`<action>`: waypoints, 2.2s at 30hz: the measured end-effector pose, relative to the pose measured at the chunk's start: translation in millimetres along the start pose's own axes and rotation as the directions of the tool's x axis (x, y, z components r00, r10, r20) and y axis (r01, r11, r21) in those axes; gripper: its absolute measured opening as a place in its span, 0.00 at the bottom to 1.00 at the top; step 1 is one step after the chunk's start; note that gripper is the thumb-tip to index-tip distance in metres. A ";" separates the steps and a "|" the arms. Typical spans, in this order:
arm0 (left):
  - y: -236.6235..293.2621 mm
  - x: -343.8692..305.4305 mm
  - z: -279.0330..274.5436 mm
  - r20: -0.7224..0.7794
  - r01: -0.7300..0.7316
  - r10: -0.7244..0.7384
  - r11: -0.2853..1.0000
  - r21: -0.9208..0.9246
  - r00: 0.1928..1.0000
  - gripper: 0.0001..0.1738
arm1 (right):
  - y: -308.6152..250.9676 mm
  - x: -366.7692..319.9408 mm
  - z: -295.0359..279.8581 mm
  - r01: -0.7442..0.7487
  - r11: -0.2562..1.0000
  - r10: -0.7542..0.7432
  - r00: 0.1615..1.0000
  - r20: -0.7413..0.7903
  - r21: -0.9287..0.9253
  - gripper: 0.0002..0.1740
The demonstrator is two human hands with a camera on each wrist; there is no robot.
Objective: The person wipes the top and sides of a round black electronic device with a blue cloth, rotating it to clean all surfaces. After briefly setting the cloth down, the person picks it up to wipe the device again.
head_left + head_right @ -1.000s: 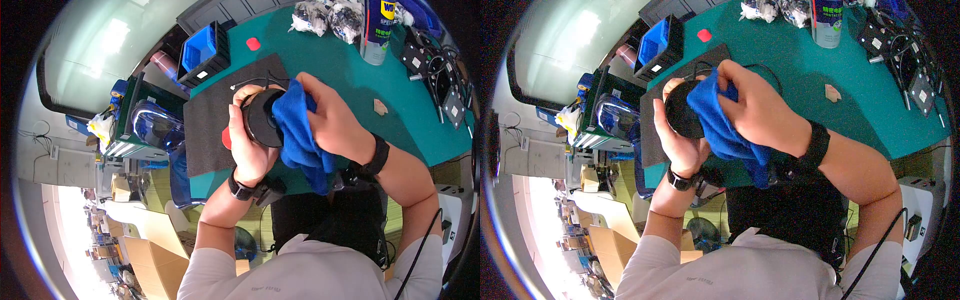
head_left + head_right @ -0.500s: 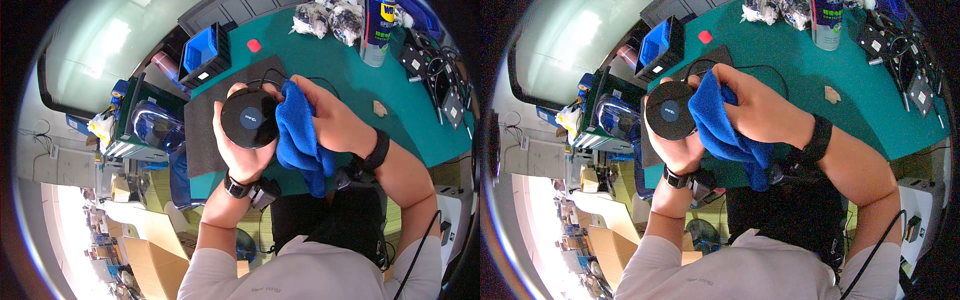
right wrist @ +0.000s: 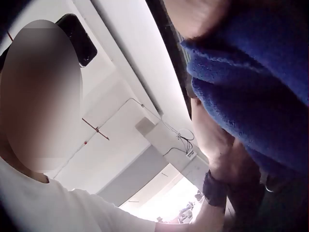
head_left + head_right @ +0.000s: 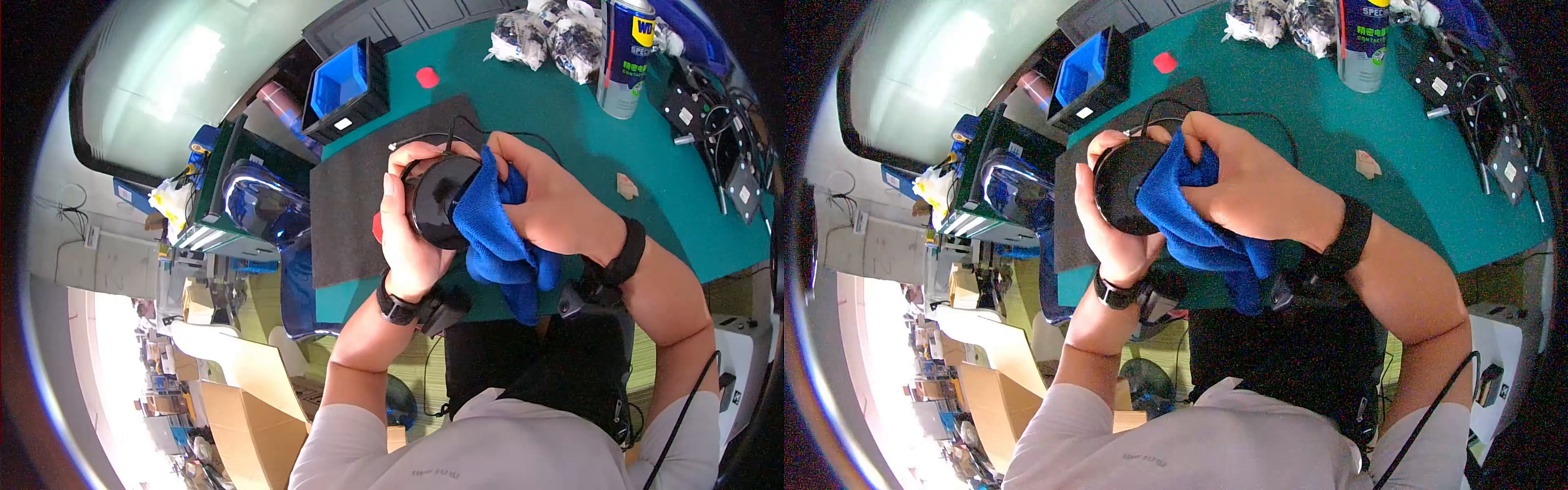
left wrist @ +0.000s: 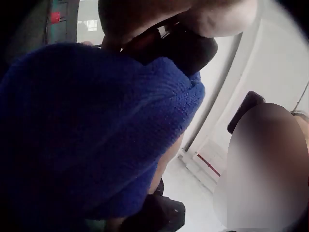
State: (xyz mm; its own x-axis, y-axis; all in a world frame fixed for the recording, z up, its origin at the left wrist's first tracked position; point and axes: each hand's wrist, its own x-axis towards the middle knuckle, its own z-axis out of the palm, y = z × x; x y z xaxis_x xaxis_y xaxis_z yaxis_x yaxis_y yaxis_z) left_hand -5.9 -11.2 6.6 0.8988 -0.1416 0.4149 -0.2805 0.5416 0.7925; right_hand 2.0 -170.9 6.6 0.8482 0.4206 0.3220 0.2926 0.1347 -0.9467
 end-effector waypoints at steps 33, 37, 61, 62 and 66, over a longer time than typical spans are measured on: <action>3.6 2.4 -5.2 -0.046 0.144 -0.152 0.979 -0.145 0.987 0.25 | 0.0 1.7 -8.9 0.063 0.993 -0.057 0.996 0.068 -0.095 0.18; 1.7 2.8 -4.3 -0.019 0.176 -0.184 0.961 -0.211 0.983 0.24 | 5.4 2.7 -14.2 0.039 0.996 -0.028 0.992 0.127 -0.086 0.18; -2.5 -0.5 -3.3 -0.028 0.055 -0.056 0.998 -0.029 0.998 0.26 | -0.7 -0.9 0.5 0.077 0.981 -0.086 0.995 -0.041 -0.180 0.16; -1.8 -0.7 -5.0 -0.020 0.097 -0.099 0.990 -0.101 0.995 0.25 | -0.6 1.8 -5.1 0.081 0.988 -0.078 0.997 0.028 -0.131 0.16; -0.8 0.5 -6.4 -0.080 0.121 -0.139 0.973 -0.198 0.987 0.26 | 4.6 5.6 -15.0 0.079 0.997 -0.074 0.986 0.152 -0.023 0.16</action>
State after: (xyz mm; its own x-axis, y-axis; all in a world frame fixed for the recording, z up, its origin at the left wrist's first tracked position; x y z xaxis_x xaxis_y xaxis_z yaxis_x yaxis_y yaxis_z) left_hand -3.1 -6.3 3.3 0.9532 -0.1484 0.2634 -0.0974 0.6740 0.7323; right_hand 14.7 -181.5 4.2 0.7472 0.5408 0.3863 0.3686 0.1464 -0.9180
